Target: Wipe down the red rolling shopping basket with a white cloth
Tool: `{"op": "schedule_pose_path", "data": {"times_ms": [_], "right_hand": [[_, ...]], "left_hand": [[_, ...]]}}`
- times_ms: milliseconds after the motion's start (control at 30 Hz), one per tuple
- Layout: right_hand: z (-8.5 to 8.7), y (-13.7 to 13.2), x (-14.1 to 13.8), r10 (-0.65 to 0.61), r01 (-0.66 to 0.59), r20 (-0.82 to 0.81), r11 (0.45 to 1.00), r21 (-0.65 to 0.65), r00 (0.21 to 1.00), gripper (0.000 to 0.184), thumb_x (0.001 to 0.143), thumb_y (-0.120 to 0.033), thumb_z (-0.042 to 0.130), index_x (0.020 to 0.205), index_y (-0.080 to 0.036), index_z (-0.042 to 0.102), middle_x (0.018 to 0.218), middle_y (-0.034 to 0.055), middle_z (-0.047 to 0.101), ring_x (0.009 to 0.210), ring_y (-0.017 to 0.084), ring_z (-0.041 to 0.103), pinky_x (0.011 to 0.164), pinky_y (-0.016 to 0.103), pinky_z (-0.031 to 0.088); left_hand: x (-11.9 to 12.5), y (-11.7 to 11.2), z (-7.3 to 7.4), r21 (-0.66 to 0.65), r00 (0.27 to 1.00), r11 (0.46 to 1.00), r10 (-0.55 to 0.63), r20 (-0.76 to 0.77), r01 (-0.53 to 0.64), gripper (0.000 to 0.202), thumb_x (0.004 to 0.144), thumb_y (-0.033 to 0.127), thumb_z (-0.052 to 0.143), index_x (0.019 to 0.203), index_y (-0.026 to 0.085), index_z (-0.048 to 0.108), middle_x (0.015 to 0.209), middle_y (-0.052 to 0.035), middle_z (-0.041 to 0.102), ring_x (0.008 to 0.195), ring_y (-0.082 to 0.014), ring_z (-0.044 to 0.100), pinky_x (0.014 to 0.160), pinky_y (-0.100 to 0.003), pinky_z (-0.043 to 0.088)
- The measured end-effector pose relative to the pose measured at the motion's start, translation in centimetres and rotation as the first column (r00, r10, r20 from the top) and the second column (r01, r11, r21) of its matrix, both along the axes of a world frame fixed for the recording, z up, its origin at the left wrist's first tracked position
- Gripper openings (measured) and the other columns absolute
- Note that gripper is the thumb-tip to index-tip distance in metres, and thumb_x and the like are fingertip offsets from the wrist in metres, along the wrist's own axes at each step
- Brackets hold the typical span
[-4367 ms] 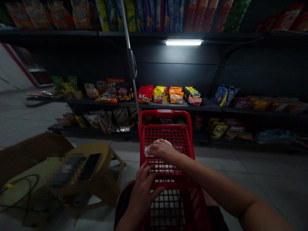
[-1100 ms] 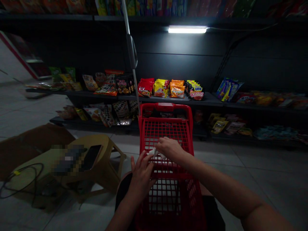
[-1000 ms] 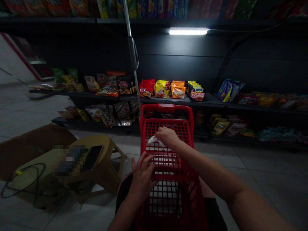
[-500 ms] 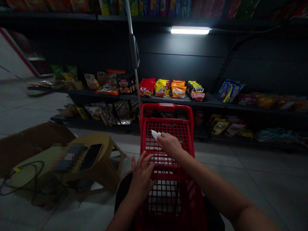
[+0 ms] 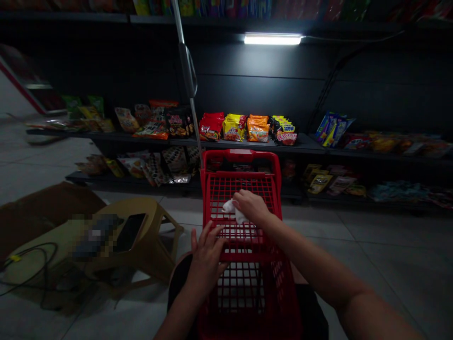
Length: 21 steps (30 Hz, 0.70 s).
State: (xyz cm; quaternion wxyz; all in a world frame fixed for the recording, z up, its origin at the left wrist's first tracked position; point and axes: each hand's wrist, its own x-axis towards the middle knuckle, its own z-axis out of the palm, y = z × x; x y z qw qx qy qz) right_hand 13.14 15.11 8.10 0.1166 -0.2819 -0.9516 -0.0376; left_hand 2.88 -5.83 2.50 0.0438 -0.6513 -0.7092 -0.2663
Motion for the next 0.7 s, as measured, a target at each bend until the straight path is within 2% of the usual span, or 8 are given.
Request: {"op": "schedule_pose_path", "data": {"times_ms": [67, 133, 233, 300, 367, 467, 600, 700], "right_hand": [[1.0, 3.2, -2.1, -0.109, 0.109, -0.006, 0.993, 0.039, 0.994, 0.021, 0.101, -0.033, 0.042, 0.105, -0.021, 0.059, 0.108, 0.0076, 0.063, 0.100, 0.019, 0.059, 0.075, 0.025, 0.045], [1.8, 5.2, -3.8, -0.216, 0.216, -0.014, 0.975, 0.054, 0.976, 0.023, 0.101, -0.031, 0.039, 0.108, -0.020, 0.058, 0.112, 0.0097, 0.062, 0.103, 0.021, 0.059, 0.078, 0.027, 0.046], [2.1, 5.6, -4.8, -0.282, 0.282, -0.018, 0.958, 0.051, 0.959, 0.024, 0.101, -0.029, 0.036, 0.110, -0.020, 0.057, 0.115, 0.0111, 0.061, 0.103, 0.022, 0.060, 0.076, 0.028, 0.047], [1.6, 4.2, -4.2, -0.257, 0.257, -0.006, 0.966, 0.042, 0.967, 0.024, 0.101, -0.029, 0.036, 0.111, -0.021, 0.055, 0.113, 0.0109, 0.062, 0.100, 0.022, 0.061, 0.074, 0.028, 0.048], [0.8, 1.6, -2.7, -0.202, 0.202, 0.016, 0.979, 0.023, 0.979, 0.024, 0.101, -0.031, 0.035, 0.111, -0.021, 0.055, 0.108, 0.0099, 0.063, 0.094, 0.021, 0.063, 0.071, 0.028, 0.048], [-0.7, -3.6, 0.6, -0.107, 0.109, 0.044, 0.994, -0.024, 0.993, 0.024, 0.100, -0.032, 0.036, 0.109, -0.020, 0.055, 0.101, 0.0088, 0.064, 0.087, 0.020, 0.063, 0.069, 0.028, 0.047], [-2.5, -9.9, 5.0, 0.038, -0.031, 0.063, 0.994, -0.107, 0.997, 0.015, 0.095, -0.030, 0.049, 0.104, -0.020, 0.056, 0.095, 0.0065, 0.064, 0.083, 0.019, 0.062, 0.069, 0.028, 0.045], [-3.2, -10.5, 6.5, 0.126, -0.119, 0.030, 0.978, -0.169, 0.992, 0.013, 0.094, -0.030, 0.053, 0.102, -0.021, 0.057, 0.095, 0.0040, 0.065, 0.083, 0.018, 0.062, 0.070, 0.027, 0.045]], "left_hand": [[0.0, 0.0, 0.0, 0.007, 1.000, 1.000, 0.003, -0.002, -0.003, 0.042, 0.066, 0.012, 0.077, 0.103, 0.025, 0.062, 0.140, -0.0078, 0.055, 0.144, -0.0345, 0.030, 0.118, -0.068, 0.004], [0.0, 0.0, -0.1, 0.007, 1.000, 1.000, 0.005, 0.000, -0.005, 0.042, 0.066, 0.010, 0.076, 0.103, 0.025, 0.062, 0.140, -0.0074, 0.055, 0.145, -0.0341, 0.029, 0.118, -0.069, 0.004], [0.0, 0.0, 0.0, 0.001, 1.000, 1.000, 0.009, 0.012, -0.009, 0.043, 0.066, 0.010, 0.076, 0.103, 0.025, 0.062, 0.140, -0.0070, 0.055, 0.145, -0.0339, 0.028, 0.118, -0.069, 0.004], [0.1, -0.1, 0.1, -0.003, 1.000, 1.000, 0.010, 0.019, -0.010, 0.043, 0.066, 0.009, 0.075, 0.104, 0.025, 0.062, 0.141, -0.0073, 0.055, 0.145, -0.0343, 0.029, 0.117, -0.069, 0.006], [0.2, -0.2, 0.3, -0.008, 1.000, 1.000, 0.012, 0.023, -0.011, 0.041, 0.067, 0.009, 0.074, 0.103, 0.025, 0.062, 0.141, -0.0072, 0.055, 0.144, -0.0345, 0.030, 0.117, -0.069, 0.006], [0.3, -0.3, 0.5, -0.010, 1.000, 1.000, 0.016, 0.018, -0.016, 0.040, 0.068, 0.009, 0.073, 0.103, 0.025, 0.062, 0.139, -0.0063, 0.056, 0.143, -0.0342, 0.033, 0.117, -0.069, 0.007], [0.3, -0.2, 0.3, 0.002, 1.000, 1.000, 0.007, 0.011, -0.007, 0.042, 0.067, 0.006, 0.071, 0.104, 0.025, 0.062, 0.137, -0.0061, 0.058, 0.142, -0.0339, 0.035, 0.118, -0.068, 0.008], [0.2, -0.1, 0.1, 0.016, 1.000, 1.000, -0.006, 0.009, 0.006, 0.045, 0.068, 0.005, 0.070, 0.107, 0.025, 0.061, 0.137, -0.0062, 0.058, 0.143, -0.0330, 0.034, 0.118, -0.067, 0.009]]}}
